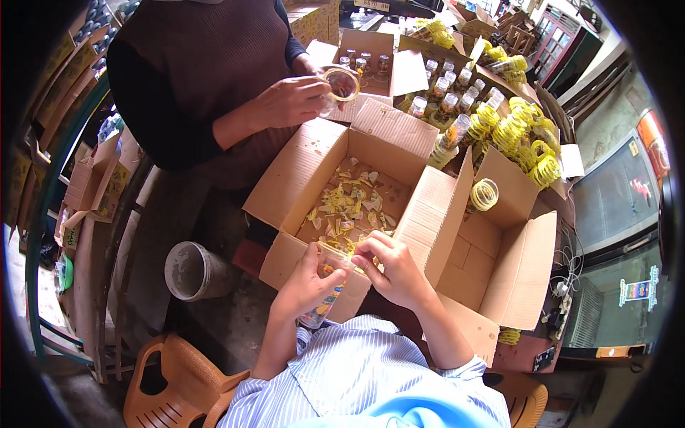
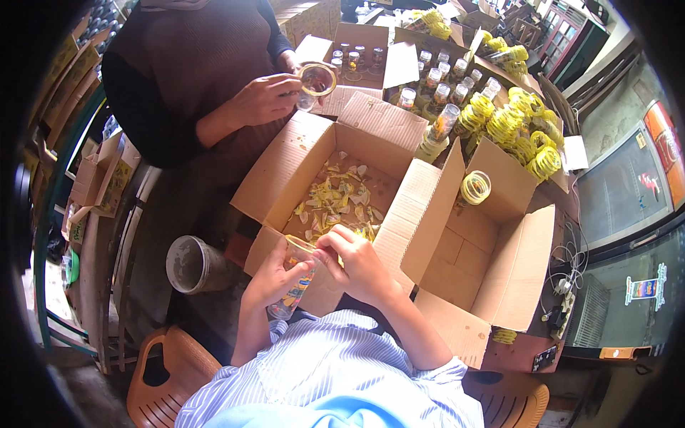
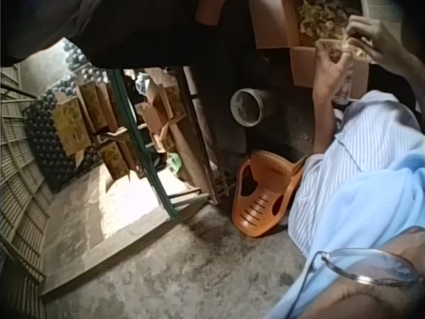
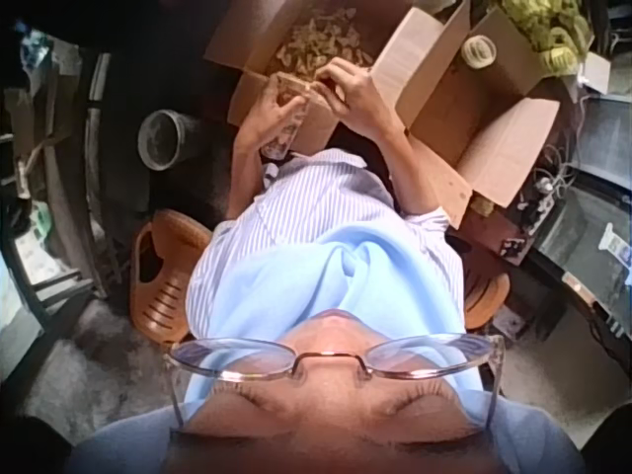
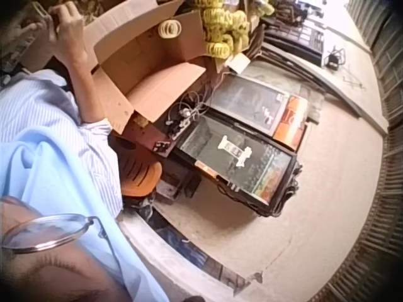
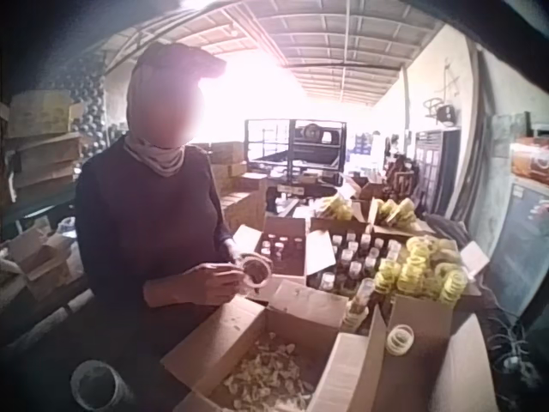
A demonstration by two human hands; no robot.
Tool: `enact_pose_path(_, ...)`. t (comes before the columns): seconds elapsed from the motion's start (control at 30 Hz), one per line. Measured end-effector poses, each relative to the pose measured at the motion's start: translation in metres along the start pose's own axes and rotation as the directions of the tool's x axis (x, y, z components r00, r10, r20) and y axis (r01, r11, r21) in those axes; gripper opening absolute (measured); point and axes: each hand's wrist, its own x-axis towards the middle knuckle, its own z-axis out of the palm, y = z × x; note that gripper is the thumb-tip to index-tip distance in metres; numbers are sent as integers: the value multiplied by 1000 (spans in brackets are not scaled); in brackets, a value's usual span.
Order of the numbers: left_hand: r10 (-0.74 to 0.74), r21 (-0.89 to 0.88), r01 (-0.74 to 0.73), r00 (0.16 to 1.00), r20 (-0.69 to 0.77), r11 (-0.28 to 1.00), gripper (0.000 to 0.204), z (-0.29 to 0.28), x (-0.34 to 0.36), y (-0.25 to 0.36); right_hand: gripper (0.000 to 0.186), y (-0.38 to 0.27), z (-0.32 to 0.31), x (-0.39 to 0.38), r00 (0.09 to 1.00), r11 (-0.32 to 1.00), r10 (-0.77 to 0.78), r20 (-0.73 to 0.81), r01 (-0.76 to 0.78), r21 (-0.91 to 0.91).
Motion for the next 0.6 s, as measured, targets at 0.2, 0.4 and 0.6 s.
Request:
enact_pose_path(0.2,-124,116,101,970,210,988,47,-13,2,10,5,5,-4,-3,978,983,-150,142,163,-81)
enact_pose_path(0.4,4,153,-72,916,400,986,49,-18,6,-1,7,4,-6,-4,957,984,-165,240,142,110)
enact_pose_path(0.6,130,27,-207,702,700,978,51,-19,13,5,6,4,-4,3,977,982,-157,147,138,126)
